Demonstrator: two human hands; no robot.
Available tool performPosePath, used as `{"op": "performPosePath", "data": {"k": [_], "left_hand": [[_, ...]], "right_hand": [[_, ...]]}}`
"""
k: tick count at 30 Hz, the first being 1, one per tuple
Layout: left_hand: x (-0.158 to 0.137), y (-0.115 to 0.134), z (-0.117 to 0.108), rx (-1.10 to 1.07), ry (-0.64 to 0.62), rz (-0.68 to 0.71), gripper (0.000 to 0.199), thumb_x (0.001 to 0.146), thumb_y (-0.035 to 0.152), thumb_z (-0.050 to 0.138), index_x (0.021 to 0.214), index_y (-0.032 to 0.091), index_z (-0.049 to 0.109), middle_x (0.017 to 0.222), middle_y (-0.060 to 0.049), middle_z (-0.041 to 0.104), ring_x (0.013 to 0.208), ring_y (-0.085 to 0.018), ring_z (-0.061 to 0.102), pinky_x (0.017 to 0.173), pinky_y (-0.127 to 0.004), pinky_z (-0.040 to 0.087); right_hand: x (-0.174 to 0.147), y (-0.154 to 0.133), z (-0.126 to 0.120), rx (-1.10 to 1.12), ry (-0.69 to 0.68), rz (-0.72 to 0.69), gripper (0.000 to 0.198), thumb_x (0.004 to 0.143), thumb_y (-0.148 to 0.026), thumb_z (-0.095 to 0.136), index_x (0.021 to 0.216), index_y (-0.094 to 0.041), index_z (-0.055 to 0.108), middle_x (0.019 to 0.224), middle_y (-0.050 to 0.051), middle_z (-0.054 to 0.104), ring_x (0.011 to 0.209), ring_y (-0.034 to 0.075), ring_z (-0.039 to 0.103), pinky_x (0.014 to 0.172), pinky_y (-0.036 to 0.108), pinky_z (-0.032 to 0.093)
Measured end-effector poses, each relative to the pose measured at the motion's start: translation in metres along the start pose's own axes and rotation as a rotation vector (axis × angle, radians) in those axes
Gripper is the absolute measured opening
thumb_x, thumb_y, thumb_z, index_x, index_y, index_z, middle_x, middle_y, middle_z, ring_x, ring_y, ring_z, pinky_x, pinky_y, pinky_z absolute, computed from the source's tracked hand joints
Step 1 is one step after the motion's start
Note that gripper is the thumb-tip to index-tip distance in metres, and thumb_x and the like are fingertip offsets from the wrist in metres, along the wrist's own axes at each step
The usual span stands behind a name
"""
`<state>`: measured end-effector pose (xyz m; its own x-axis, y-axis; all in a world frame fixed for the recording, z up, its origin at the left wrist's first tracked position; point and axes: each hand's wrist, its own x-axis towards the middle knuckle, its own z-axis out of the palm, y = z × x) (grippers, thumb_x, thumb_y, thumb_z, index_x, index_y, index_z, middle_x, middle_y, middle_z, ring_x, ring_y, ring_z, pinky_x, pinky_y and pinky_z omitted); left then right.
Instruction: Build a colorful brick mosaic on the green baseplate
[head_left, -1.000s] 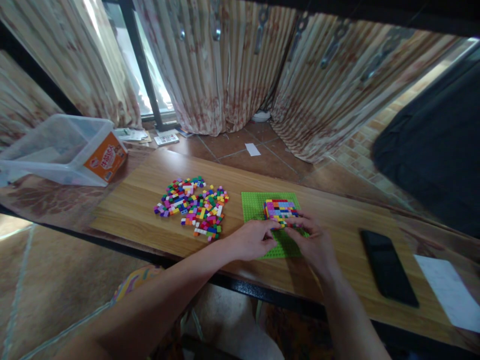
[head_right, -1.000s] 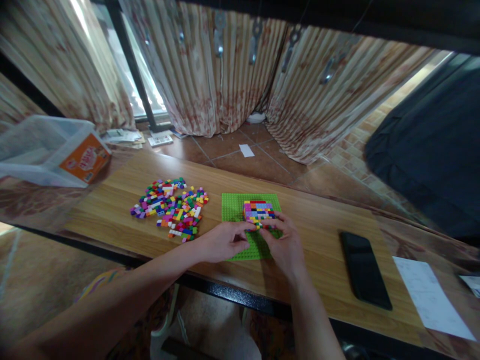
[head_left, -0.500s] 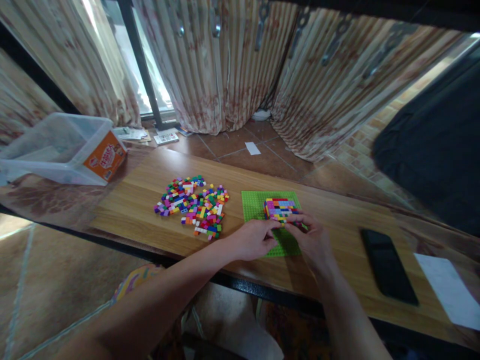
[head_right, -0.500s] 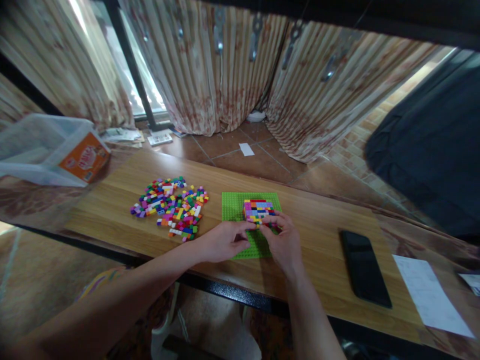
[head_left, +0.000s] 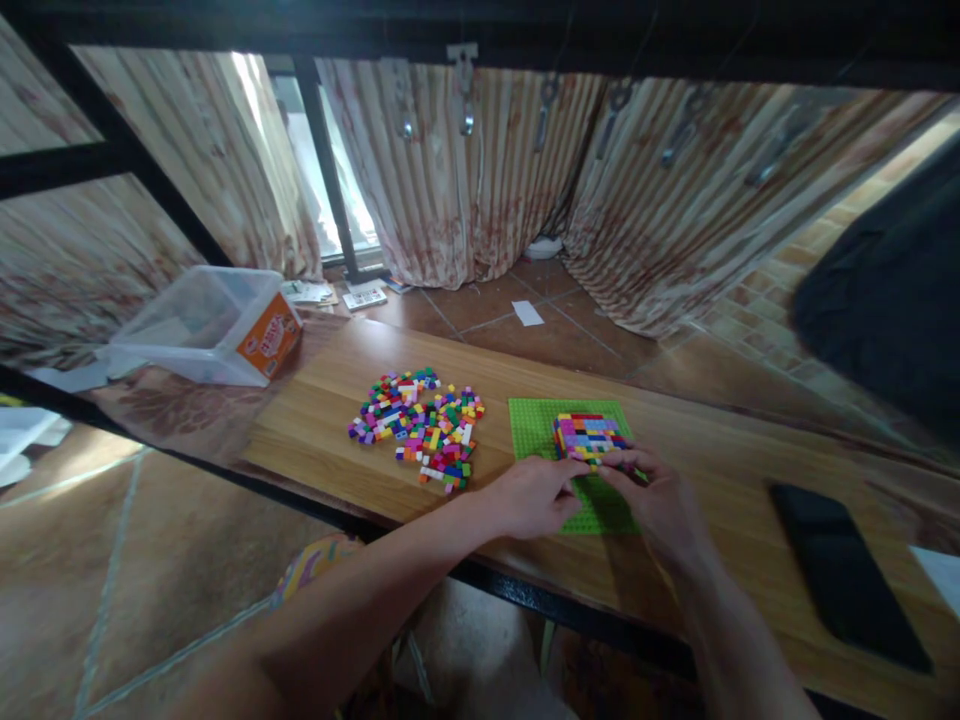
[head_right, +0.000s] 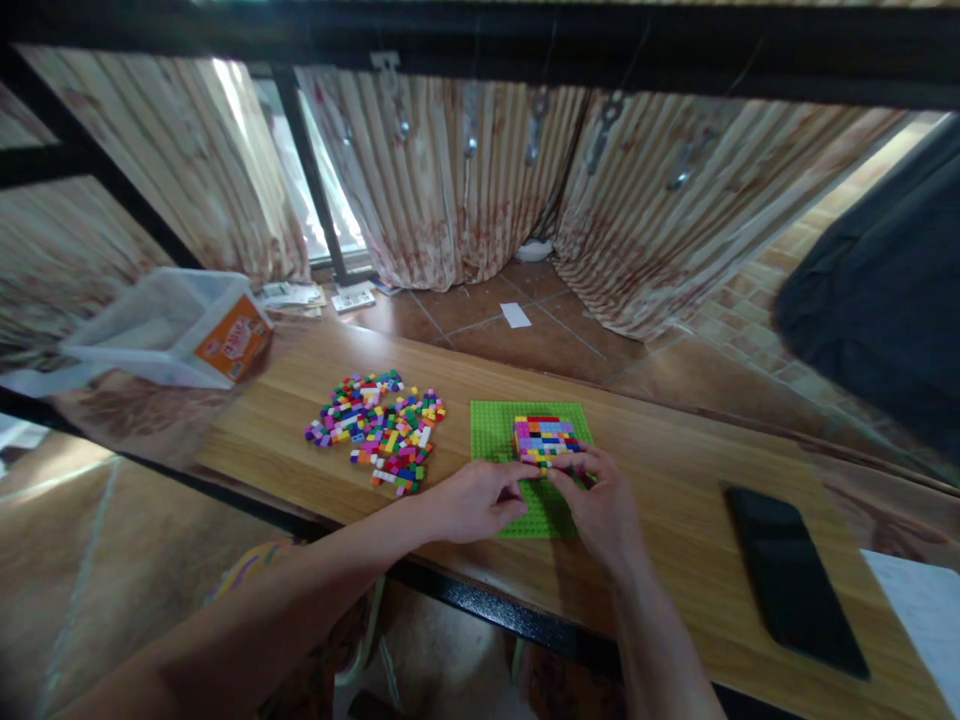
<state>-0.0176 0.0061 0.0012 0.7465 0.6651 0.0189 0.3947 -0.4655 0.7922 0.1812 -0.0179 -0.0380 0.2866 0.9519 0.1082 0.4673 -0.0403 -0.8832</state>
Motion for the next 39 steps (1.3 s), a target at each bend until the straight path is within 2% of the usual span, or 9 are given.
{"op": "performPosePath", "data": {"k": [3, 6, 8, 11, 14, 23, 29, 35, 39], "left_hand": [[-0.001, -0.004, -0.013, 0.013, 0.039, 0.005, 0.039, 0.083, 0.016, 0.052, 0.120, 0.017, 0.061, 0.074, -0.001, 0.071, 0.065, -0.014, 0.063, 0.061, -0.022, 0.046], [-0.005, -0.015, -0.042, 0.080, 0.125, -0.052, 0.028, 0.082, 0.014, 0.051, 0.104, 0.017, 0.069, 0.073, 0.000, 0.070, 0.065, -0.013, 0.062, 0.062, -0.021, 0.046], [-0.011, -0.026, -0.067, 0.195, 0.167, -0.123, 0.024, 0.080, 0.012, 0.051, 0.090, 0.016, 0.072, 0.075, -0.002, 0.071, 0.068, -0.014, 0.063, 0.065, -0.021, 0.046], [-0.024, -0.040, -0.097, 0.440, 0.208, -0.285, 0.024, 0.076, 0.012, 0.052, 0.085, 0.018, 0.074, 0.082, -0.004, 0.073, 0.078, -0.018, 0.066, 0.073, -0.025, 0.048], [-0.034, -0.047, -0.108, 0.600, 0.188, -0.432, 0.020, 0.075, 0.019, 0.055, 0.081, 0.019, 0.074, 0.081, -0.006, 0.073, 0.082, -0.022, 0.067, 0.077, -0.029, 0.049], [-0.029, -0.038, -0.088, 0.705, 0.150, -0.505, 0.022, 0.074, 0.024, 0.059, 0.091, 0.019, 0.072, 0.093, -0.008, 0.073, 0.091, -0.024, 0.067, 0.080, -0.030, 0.051], [-0.023, -0.033, -0.075, 0.670, 0.176, -0.466, 0.018, 0.079, 0.022, 0.054, 0.082, 0.015, 0.070, 0.088, -0.012, 0.072, 0.091, -0.026, 0.067, 0.083, -0.034, 0.052], [-0.019, -0.026, -0.061, 0.728, 0.165, -0.447, 0.025, 0.087, 0.022, 0.047, 0.088, 0.011, 0.069, 0.093, -0.015, 0.070, 0.095, -0.025, 0.067, 0.085, -0.033, 0.052], [-0.015, -0.022, -0.051, 0.724, 0.174, -0.403, 0.023, 0.085, 0.014, 0.046, 0.094, 0.010, 0.066, 0.095, -0.016, 0.068, 0.096, -0.025, 0.066, 0.083, -0.033, 0.053]], "right_hand": [[0.000, 0.000, -0.001, 0.002, 0.005, 0.006, 0.030, 0.065, -0.047, 0.073, 0.079, -0.021, 0.072, 0.106, 0.009, 0.067, 0.111, 0.028, 0.058, 0.099, 0.050, 0.041], [-0.001, -0.005, -0.002, 0.021, 0.062, 0.030, 0.032, 0.066, -0.049, 0.072, 0.082, -0.021, 0.072, 0.111, 0.009, 0.066, 0.104, 0.026, 0.062, 0.089, 0.044, 0.050], [-0.001, -0.008, -0.003, 0.035, 0.100, 0.026, 0.031, 0.069, -0.048, 0.071, 0.083, -0.021, 0.072, 0.114, 0.009, 0.066, 0.100, 0.025, 0.064, 0.084, 0.040, 0.052], [-0.001, -0.010, -0.004, 0.059, 0.143, 0.014, 0.029, 0.070, -0.047, 0.070, 0.083, -0.021, 0.072, 0.115, 0.008, 0.065, 0.097, 0.023, 0.065, 0.081, 0.037, 0.054], [0.000, -0.010, -0.002, 0.049, 0.153, 0.008, 0.030, 0.071, -0.048, 0.069, 0.083, -0.021, 0.072, 0.115, 0.009, 0.065, 0.097, 0.024, 0.065, 0.080, 0.037, 0.055], [0.001, -0.008, 0.000, -0.043, 0.167, -0.029, 0.032, 0.072, -0.051, 0.067, 0.083, -0.021, 0.072, 0.114, 0.009, 0.065, 0.099, 0.024, 0.064, 0.082, 0.040, 0.054], [0.002, -0.009, 0.001, -0.021, 0.184, -0.069, 0.031, 0.074, -0.049, 0.066, 0.084, -0.020, 0.072, 0.115, 0.010, 0.064, 0.096, 0.024, 0.064, 0.083, 0.041, 0.054], [0.002, -0.011, 0.000, -0.035, 0.177, -0.038, 0.029, 0.074, -0.047, 0.067, 0.083, -0.020, 0.072, 0.115, 0.010, 0.064, 0.099, 0.025, 0.063, 0.085, 0.043, 0.053], [0.001, -0.016, 0.000, -0.061, 0.174, -0.039, 0.028, 0.075, -0.046, 0.066, 0.083, -0.020, 0.072, 0.114, 0.009, 0.064, 0.097, 0.024, 0.063, 0.084, 0.043, 0.053]]}}
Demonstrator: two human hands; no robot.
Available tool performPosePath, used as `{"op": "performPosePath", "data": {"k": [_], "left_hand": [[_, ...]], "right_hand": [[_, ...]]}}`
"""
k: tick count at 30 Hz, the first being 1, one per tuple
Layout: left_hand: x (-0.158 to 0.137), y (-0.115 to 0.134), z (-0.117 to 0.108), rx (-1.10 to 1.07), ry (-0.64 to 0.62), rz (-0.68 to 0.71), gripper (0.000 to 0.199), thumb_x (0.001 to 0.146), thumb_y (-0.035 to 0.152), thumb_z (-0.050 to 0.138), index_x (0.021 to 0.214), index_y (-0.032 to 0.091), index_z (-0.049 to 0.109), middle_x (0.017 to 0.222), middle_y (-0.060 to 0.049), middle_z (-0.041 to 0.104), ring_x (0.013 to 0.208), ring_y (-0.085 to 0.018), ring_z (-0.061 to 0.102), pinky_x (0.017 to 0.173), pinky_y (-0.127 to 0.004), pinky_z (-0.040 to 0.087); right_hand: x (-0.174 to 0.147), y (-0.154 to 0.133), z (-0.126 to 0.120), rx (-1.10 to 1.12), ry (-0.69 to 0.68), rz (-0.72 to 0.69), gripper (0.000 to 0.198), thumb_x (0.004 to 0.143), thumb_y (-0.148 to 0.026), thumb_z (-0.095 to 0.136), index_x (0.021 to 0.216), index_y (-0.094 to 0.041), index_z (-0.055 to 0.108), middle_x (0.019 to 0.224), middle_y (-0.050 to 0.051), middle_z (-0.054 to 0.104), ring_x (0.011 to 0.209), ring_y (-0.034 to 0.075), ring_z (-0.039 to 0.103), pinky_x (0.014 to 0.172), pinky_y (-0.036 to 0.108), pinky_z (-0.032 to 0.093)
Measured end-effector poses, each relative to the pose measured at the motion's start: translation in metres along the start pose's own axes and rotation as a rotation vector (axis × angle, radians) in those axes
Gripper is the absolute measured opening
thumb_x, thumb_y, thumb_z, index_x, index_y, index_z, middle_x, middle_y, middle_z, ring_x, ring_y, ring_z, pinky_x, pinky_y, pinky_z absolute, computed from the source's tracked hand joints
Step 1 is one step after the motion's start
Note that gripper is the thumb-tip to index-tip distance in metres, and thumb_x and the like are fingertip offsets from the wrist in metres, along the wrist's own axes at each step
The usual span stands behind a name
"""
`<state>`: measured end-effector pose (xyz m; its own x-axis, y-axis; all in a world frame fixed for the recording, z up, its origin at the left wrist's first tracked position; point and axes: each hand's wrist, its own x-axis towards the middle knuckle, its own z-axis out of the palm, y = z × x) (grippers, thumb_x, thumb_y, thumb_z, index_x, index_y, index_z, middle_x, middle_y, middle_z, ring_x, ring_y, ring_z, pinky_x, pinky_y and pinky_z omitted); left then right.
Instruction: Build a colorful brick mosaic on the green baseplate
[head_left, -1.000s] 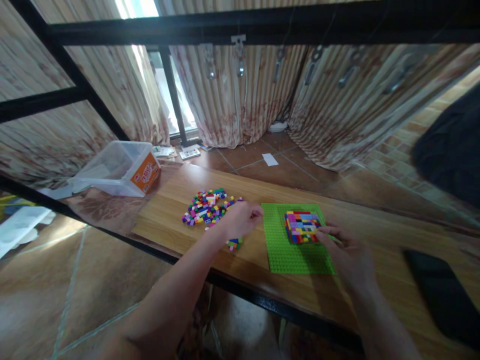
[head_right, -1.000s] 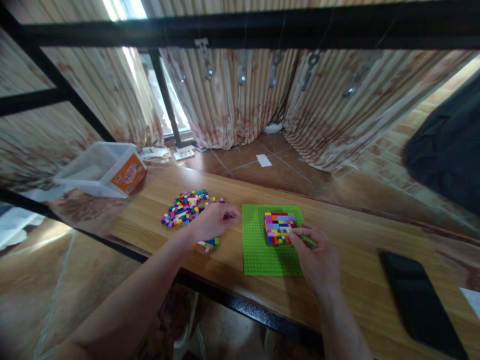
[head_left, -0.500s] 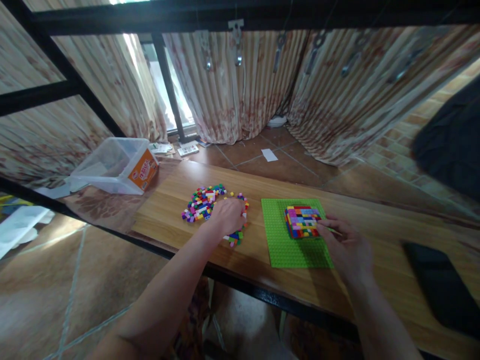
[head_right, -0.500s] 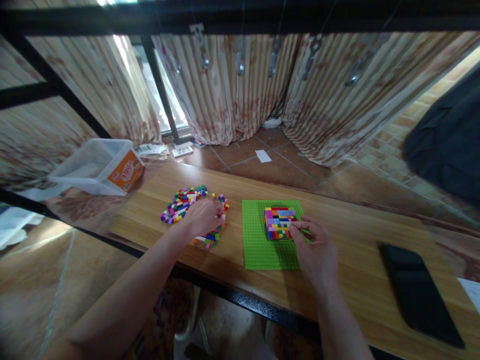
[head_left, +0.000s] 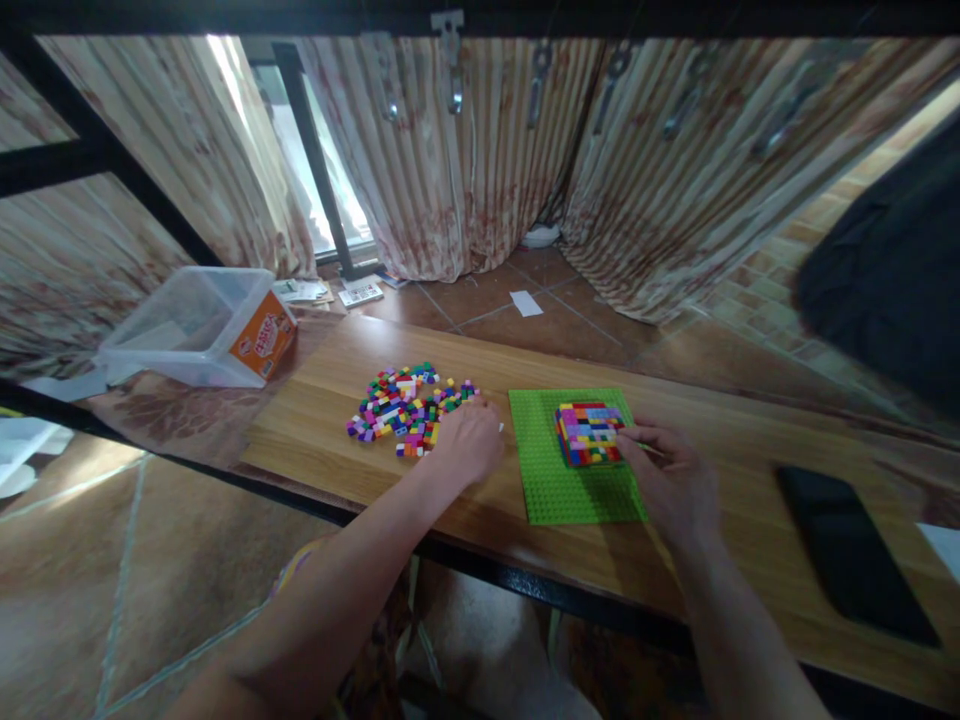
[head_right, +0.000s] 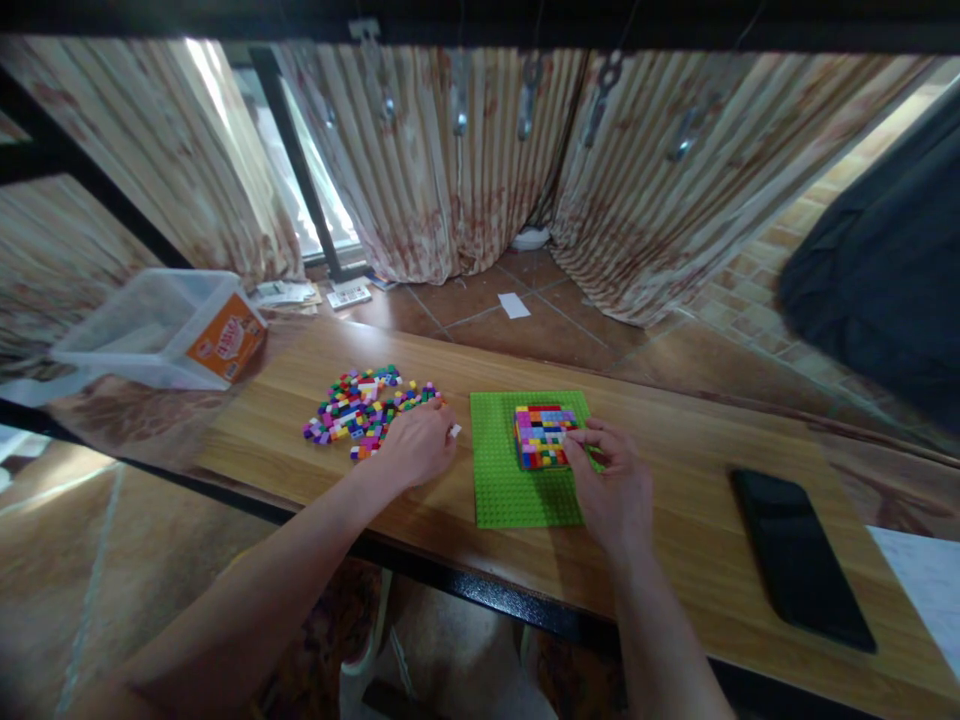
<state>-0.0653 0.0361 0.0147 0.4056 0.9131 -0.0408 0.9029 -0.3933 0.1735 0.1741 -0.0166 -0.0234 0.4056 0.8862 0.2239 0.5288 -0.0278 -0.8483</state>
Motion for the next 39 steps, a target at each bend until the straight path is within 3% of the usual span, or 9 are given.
{"op": "performPosePath", "data": {"k": [8, 14, 19, 24, 30, 35, 39], "left_hand": [[0.003, 0.007, 0.005, -0.021, -0.008, 0.070, 0.021, 0.081, 0.005, 0.045, 0.091, 0.010, 0.063, 0.093, -0.014, 0.067, 0.095, -0.025, 0.064, 0.086, -0.035, 0.050], [0.002, 0.009, 0.006, -0.420, 0.080, 0.242, 0.012, 0.085, 0.012, 0.048, 0.089, 0.017, 0.059, 0.090, -0.004, 0.064, 0.081, -0.016, 0.061, 0.076, -0.028, 0.049], [-0.001, 0.021, 0.004, -0.673, 0.160, 0.405, 0.011, 0.085, 0.011, 0.050, 0.088, 0.018, 0.057, 0.090, -0.003, 0.062, 0.089, -0.015, 0.059, 0.080, -0.027, 0.047], [-0.001, 0.025, 0.000, -0.749, 0.224, 0.461, 0.012, 0.085, 0.009, 0.052, 0.090, 0.017, 0.058, 0.092, -0.003, 0.062, 0.093, -0.015, 0.059, 0.084, -0.028, 0.047], [-0.001, 0.026, 0.004, -0.849, 0.248, 0.405, 0.017, 0.083, 0.011, 0.057, 0.099, 0.017, 0.059, 0.097, -0.004, 0.062, 0.087, -0.014, 0.061, 0.080, -0.028, 0.051], [-0.003, 0.028, 0.003, -0.986, 0.185, 0.380, 0.031, 0.079, 0.010, 0.062, 0.109, 0.018, 0.057, 0.099, -0.003, 0.064, 0.080, -0.011, 0.064, 0.076, -0.027, 0.053], [-0.004, 0.031, 0.003, -1.040, 0.153, 0.371, 0.031, 0.079, 0.013, 0.064, 0.109, 0.017, 0.059, 0.100, -0.004, 0.066, 0.080, -0.011, 0.064, 0.075, -0.026, 0.053]], "right_hand": [[-0.001, -0.002, 0.000, 0.011, 0.015, -0.029, 0.026, 0.076, -0.044, 0.065, 0.082, -0.020, 0.072, 0.113, 0.009, 0.064, 0.097, 0.025, 0.063, 0.083, 0.043, 0.052], [-0.012, -0.031, 0.004, -0.069, 0.095, -0.244, 0.018, 0.084, -0.037, 0.058, 0.083, -0.023, 0.069, 0.105, 0.007, 0.066, 0.100, 0.023, 0.061, 0.092, 0.043, 0.047], [-0.023, -0.048, 0.014, 0.006, -0.147, -0.232, 0.022, 0.087, -0.040, 0.055, 0.093, -0.024, 0.070, 0.092, 0.004, 0.070, 0.081, 0.018, 0.063, 0.077, 0.034, 0.050], [-0.025, -0.048, 0.017, 0.130, -0.292, -0.134, 0.023, 0.086, -0.040, 0.056, 0.094, -0.023, 0.070, 0.092, 0.003, 0.072, 0.084, 0.019, 0.064, 0.077, 0.033, 0.048], [-0.025, -0.046, 0.014, 0.118, -0.307, -0.139, 0.017, 0.084, -0.035, 0.058, 0.087, -0.023, 0.069, 0.088, 0.002, 0.071, 0.082, 0.018, 0.063, 0.076, 0.032, 0.047], [-0.022, -0.043, 0.007, 0.152, -0.391, -0.152, 0.016, 0.085, -0.036, 0.058, 0.085, -0.023, 0.069, 0.086, 0.001, 0.069, 0.084, 0.019, 0.062, 0.075, 0.032, 0.047], [-0.021, -0.041, 0.004, 0.191, -0.431, -0.154, 0.019, 0.085, -0.040, 0.058, 0.085, -0.024, 0.069, 0.085, 0.001, 0.068, 0.082, 0.019, 0.062, 0.074, 0.032, 0.047]]}}
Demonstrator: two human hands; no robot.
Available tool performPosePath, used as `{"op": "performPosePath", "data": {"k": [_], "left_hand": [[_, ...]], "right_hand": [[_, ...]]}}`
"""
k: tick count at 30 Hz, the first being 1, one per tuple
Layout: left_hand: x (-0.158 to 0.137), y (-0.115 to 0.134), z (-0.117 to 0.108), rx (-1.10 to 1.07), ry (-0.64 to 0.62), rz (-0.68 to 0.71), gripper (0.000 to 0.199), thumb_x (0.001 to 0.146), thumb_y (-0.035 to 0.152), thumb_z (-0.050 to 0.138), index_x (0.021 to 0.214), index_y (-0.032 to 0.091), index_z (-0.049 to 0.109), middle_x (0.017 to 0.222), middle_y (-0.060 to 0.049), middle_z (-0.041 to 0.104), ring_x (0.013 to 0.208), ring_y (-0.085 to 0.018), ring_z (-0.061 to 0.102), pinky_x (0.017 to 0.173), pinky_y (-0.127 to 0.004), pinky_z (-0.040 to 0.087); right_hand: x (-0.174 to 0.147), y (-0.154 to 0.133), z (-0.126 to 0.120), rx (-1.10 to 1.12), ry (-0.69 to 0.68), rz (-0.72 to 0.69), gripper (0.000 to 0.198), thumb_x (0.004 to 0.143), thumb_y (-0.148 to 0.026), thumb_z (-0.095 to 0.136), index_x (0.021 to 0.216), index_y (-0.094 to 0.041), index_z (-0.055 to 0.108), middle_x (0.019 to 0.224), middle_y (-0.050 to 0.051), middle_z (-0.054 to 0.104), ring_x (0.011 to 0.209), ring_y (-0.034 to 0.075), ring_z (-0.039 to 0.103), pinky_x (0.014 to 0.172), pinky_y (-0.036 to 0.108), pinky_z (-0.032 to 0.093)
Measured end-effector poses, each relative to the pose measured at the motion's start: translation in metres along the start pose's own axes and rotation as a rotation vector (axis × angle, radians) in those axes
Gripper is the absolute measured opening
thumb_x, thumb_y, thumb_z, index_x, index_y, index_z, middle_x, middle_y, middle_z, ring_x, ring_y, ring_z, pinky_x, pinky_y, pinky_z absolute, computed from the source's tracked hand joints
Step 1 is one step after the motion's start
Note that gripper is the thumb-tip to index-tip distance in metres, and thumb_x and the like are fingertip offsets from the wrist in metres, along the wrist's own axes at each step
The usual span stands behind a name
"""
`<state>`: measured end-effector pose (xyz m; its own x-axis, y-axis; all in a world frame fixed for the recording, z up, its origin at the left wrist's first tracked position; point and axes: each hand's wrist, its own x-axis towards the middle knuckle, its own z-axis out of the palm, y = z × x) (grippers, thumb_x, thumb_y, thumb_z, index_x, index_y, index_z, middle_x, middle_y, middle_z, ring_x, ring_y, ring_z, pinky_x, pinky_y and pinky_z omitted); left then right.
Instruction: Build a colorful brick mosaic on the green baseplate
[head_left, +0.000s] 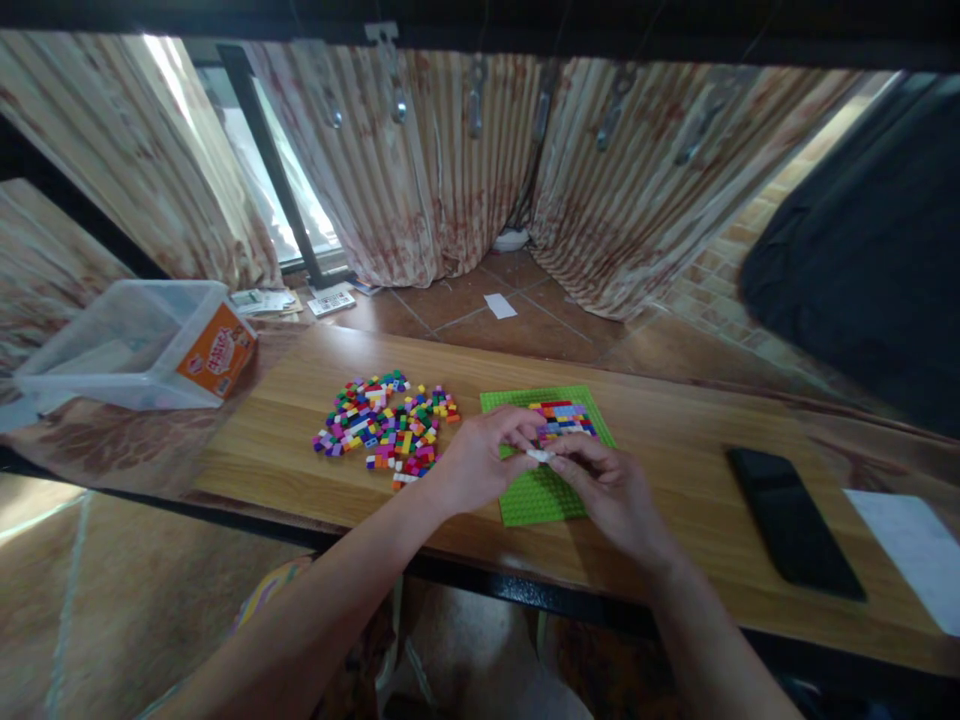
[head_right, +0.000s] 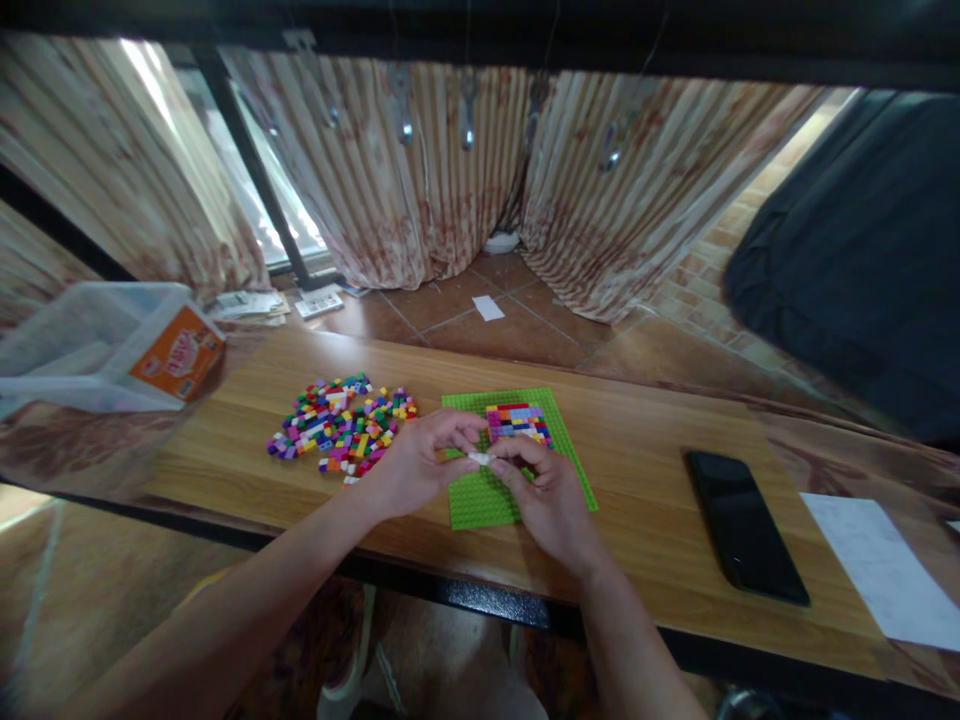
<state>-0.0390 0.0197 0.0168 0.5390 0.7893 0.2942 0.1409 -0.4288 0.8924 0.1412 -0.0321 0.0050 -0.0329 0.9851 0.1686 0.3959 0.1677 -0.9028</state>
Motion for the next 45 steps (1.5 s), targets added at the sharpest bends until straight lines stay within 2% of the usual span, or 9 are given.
{"op": "performPosePath", "data": {"k": [6, 11, 14, 22, 29, 32, 36, 41, 45], "left_hand": [[0.002, -0.012, -0.029, 0.169, -0.093, -0.058, 0.029, 0.077, 0.012, 0.064, 0.106, 0.015, 0.063, 0.099, -0.006, 0.070, 0.090, -0.014, 0.064, 0.085, -0.027, 0.052], [-0.003, -0.029, -0.091, 0.647, 0.004, -0.309, 0.031, 0.075, 0.009, 0.059, 0.104, 0.015, 0.068, 0.098, -0.007, 0.072, 0.089, -0.019, 0.067, 0.083, -0.029, 0.052], [-0.010, -0.037, -0.112, 0.906, -0.001, -0.367, 0.032, 0.075, 0.009, 0.054, 0.100, 0.019, 0.071, 0.098, -0.006, 0.073, 0.096, -0.022, 0.067, 0.088, -0.033, 0.050], [-0.010, -0.050, -0.109, 0.961, -0.127, -0.295, 0.033, 0.075, 0.010, 0.056, 0.101, 0.021, 0.073, 0.105, -0.004, 0.072, 0.109, -0.021, 0.061, 0.100, -0.032, 0.044], [-0.007, -0.048, -0.106, 0.962, -0.111, -0.286, 0.027, 0.074, 0.008, 0.054, 0.091, 0.016, 0.072, 0.092, -0.007, 0.072, 0.098, -0.023, 0.063, 0.096, -0.034, 0.046], [-0.005, -0.045, -0.105, 0.853, -0.056, -0.260, 0.024, 0.077, 0.008, 0.051, 0.089, 0.015, 0.071, 0.089, -0.008, 0.071, 0.091, -0.022, 0.063, 0.089, -0.034, 0.047], [-0.001, -0.036, -0.094, 0.368, -0.023, -0.242, 0.019, 0.080, 0.014, 0.054, 0.091, 0.014, 0.069, 0.086, -0.005, 0.069, 0.078, -0.016, 0.062, 0.074, -0.027, 0.048], [0.002, -0.018, -0.050, -0.376, -0.093, -0.373, 0.021, 0.078, 0.028, 0.065, 0.092, 0.012, 0.068, 0.075, -0.001, 0.065, 0.065, -0.009, 0.057, 0.065, -0.021, 0.045], [0.002, -0.013, -0.018, -0.688, -0.080, -0.448, 0.027, 0.069, 0.029, 0.076, 0.088, 0.012, 0.068, 0.074, -0.001, 0.066, 0.064, -0.008, 0.058, 0.066, -0.021, 0.045]], "right_hand": [[-0.005, -0.005, 0.017, -0.201, 0.066, -0.059, 0.018, 0.087, -0.040, 0.057, 0.088, -0.025, 0.069, 0.087, 0.002, 0.070, 0.081, 0.019, 0.063, 0.074, 0.032, 0.048], [-0.009, -0.002, 0.045, -0.333, 0.071, -0.137, 0.018, 0.089, -0.036, 0.054, 0.089, -0.024, 0.068, 0.085, 0.003, 0.070, 0.076, 0.018, 0.064, 0.072, 0.031, 0.047], [-0.006, 0.001, 0.060, -0.417, 0.063, -0.158, 0.018, 0.090, -0.033, 0.052, 0.089, -0.024, 0.068, 0.085, 0.003, 0.070, 0.078, 0.019, 0.065, 0.072, 0.031, 0.047], [0.002, 0.006, 0.084, -0.512, 0.031, -0.189, 0.019, 0.092, -0.029, 0.051, 0.091, -0.021, 0.068, 0.090, 0.004, 0.071, 0.080, 0.017, 0.066, 0.073, 0.029, 0.046], [0.001, 0.003, 0.086, -0.445, -0.011, -0.202, 0.017, 0.091, -0.026, 0.051, 0.092, -0.021, 0.067, 0.092, 0.004, 0.072, 0.083, 0.017, 0.067, 0.076, 0.029, 0.048], [0.002, -0.001, 0.079, -0.410, 0.035, -0.213, 0.018, 0.091, -0.026, 0.051, 0.093, -0.020, 0.068, 0.091, 0.005, 0.072, 0.083, 0.017, 0.067, 0.078, 0.030, 0.049], [0.004, -0.007, 0.066, -0.302, 0.156, -0.166, 0.019, 0.090, -0.029, 0.052, 0.095, -0.021, 0.069, 0.091, 0.004, 0.072, 0.081, 0.016, 0.066, 0.077, 0.030, 0.050], [0.004, -0.008, 0.050, -0.083, 0.290, -0.093, 0.019, 0.086, -0.032, 0.059, 0.100, -0.024, 0.069, 0.098, 0.003, 0.070, 0.085, 0.016, 0.065, 0.079, 0.033, 0.051], [0.004, -0.006, 0.044, 0.080, 0.306, -0.087, 0.017, 0.083, -0.030, 0.064, 0.099, -0.027, 0.070, 0.097, 0.002, 0.070, 0.088, 0.017, 0.064, 0.080, 0.034, 0.051]]}}
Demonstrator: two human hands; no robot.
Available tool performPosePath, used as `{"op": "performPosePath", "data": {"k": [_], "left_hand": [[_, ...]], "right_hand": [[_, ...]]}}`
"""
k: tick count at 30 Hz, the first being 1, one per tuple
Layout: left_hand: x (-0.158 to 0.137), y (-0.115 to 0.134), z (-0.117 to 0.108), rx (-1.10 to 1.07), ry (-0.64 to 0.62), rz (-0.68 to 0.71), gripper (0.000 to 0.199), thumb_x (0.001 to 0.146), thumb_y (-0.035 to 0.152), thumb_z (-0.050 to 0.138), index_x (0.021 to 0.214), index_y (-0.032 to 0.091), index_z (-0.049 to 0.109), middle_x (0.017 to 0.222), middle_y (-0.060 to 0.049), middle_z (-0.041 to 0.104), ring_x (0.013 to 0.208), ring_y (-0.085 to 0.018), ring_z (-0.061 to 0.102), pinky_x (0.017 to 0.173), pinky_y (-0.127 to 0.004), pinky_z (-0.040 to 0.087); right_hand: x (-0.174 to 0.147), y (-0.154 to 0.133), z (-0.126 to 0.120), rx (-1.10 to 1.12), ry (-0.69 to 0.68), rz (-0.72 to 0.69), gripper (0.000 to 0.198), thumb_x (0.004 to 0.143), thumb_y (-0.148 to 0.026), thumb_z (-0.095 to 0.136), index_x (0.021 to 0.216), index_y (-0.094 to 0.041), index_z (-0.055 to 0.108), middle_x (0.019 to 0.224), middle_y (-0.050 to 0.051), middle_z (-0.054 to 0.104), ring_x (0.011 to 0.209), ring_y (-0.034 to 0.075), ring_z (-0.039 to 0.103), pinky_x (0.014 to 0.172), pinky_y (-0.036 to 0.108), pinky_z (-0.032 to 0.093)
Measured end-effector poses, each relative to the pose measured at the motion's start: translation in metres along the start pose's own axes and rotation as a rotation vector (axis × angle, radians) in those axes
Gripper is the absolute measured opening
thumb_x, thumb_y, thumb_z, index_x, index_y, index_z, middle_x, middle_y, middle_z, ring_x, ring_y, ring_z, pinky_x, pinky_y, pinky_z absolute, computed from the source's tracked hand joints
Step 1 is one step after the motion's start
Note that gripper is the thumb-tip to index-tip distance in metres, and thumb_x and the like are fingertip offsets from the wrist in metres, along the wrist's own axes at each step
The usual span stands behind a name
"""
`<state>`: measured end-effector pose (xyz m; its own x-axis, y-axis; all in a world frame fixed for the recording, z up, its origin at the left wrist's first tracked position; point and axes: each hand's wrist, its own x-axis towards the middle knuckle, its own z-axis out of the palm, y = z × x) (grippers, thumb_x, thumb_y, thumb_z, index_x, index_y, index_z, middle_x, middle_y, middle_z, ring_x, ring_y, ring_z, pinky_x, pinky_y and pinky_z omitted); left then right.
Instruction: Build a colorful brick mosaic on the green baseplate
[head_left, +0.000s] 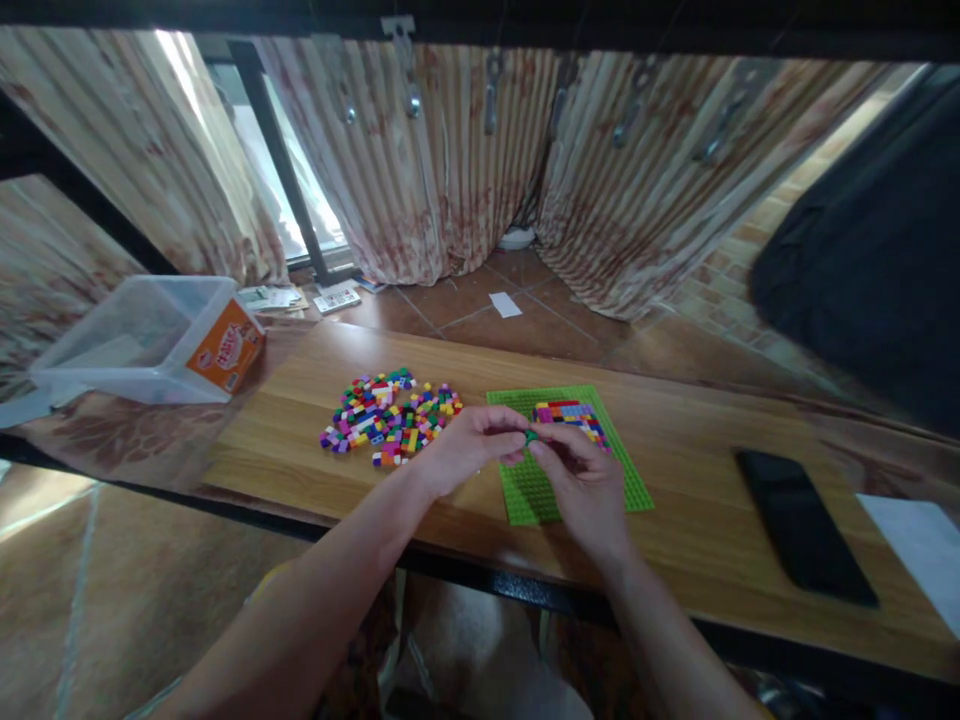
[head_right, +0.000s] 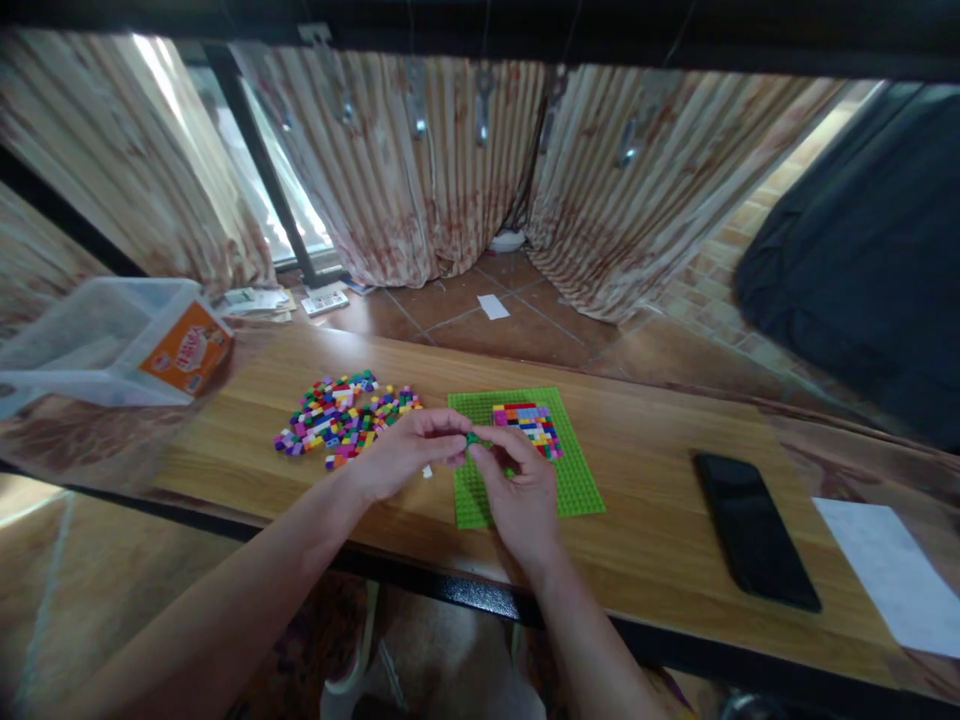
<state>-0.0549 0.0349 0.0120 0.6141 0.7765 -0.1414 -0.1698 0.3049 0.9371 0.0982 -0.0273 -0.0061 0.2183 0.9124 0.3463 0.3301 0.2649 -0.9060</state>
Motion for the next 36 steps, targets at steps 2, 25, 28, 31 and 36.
{"op": "performPosePath", "data": {"k": [2, 25, 28, 31, 36], "left_hand": [[0.004, -0.007, 0.007, -0.087, 0.015, -0.007, 0.030, 0.066, 0.029, 0.078, 0.088, 0.012, 0.067, 0.074, -0.001, 0.066, 0.064, -0.009, 0.059, 0.066, -0.022, 0.045], [0.015, -0.020, 0.014, 0.356, 0.070, -0.078, 0.008, 0.074, 0.013, 0.063, 0.080, 0.013, 0.067, 0.061, 0.004, 0.060, 0.056, -0.008, 0.051, 0.056, -0.020, 0.039], [0.014, -0.021, 0.016, 0.426, 0.037, -0.040, 0.010, 0.073, 0.013, 0.062, 0.080, 0.014, 0.069, 0.062, 0.003, 0.060, 0.058, -0.009, 0.051, 0.056, -0.020, 0.038], [0.014, -0.024, 0.017, 0.426, 0.006, -0.008, 0.015, 0.073, 0.015, 0.062, 0.086, 0.014, 0.070, 0.065, 0.003, 0.062, 0.060, -0.010, 0.052, 0.058, -0.020, 0.039], [0.015, -0.032, 0.019, 0.446, -0.062, -0.005, 0.027, 0.075, 0.019, 0.061, 0.100, 0.013, 0.069, 0.071, 0.000, 0.066, 0.064, -0.012, 0.057, 0.064, -0.023, 0.045]], "right_hand": [[0.001, 0.000, -0.002, 0.027, -0.004, 0.008, 0.017, 0.083, -0.029, 0.065, 0.099, -0.027, 0.070, 0.098, 0.002, 0.069, 0.088, 0.017, 0.063, 0.078, 0.034, 0.051], [0.014, 0.020, -0.062, -0.428, -0.072, -0.093, 0.018, 0.085, -0.028, 0.058, 0.096, -0.024, 0.072, 0.098, 0.005, 0.072, 0.091, 0.021, 0.066, 0.086, 0.040, 0.051], [0.013, 0.023, -0.057, -0.470, -0.115, -0.118, 0.017, 0.085, -0.031, 0.058, 0.093, -0.025, 0.072, 0.098, 0.004, 0.072, 0.094, 0.022, 0.066, 0.087, 0.042, 0.050], [0.012, 0.023, -0.053, -0.503, -0.127, -0.140, 0.015, 0.085, -0.032, 0.058, 0.090, -0.025, 0.071, 0.095, 0.004, 0.072, 0.091, 0.022, 0.066, 0.085, 0.040, 0.051], [0.009, 0.017, -0.047, -0.641, -0.114, -0.224, 0.014, 0.085, -0.030, 0.057, 0.086, -0.023, 0.070, 0.088, 0.004, 0.071, 0.086, 0.021, 0.064, 0.079, 0.037, 0.049]]}}
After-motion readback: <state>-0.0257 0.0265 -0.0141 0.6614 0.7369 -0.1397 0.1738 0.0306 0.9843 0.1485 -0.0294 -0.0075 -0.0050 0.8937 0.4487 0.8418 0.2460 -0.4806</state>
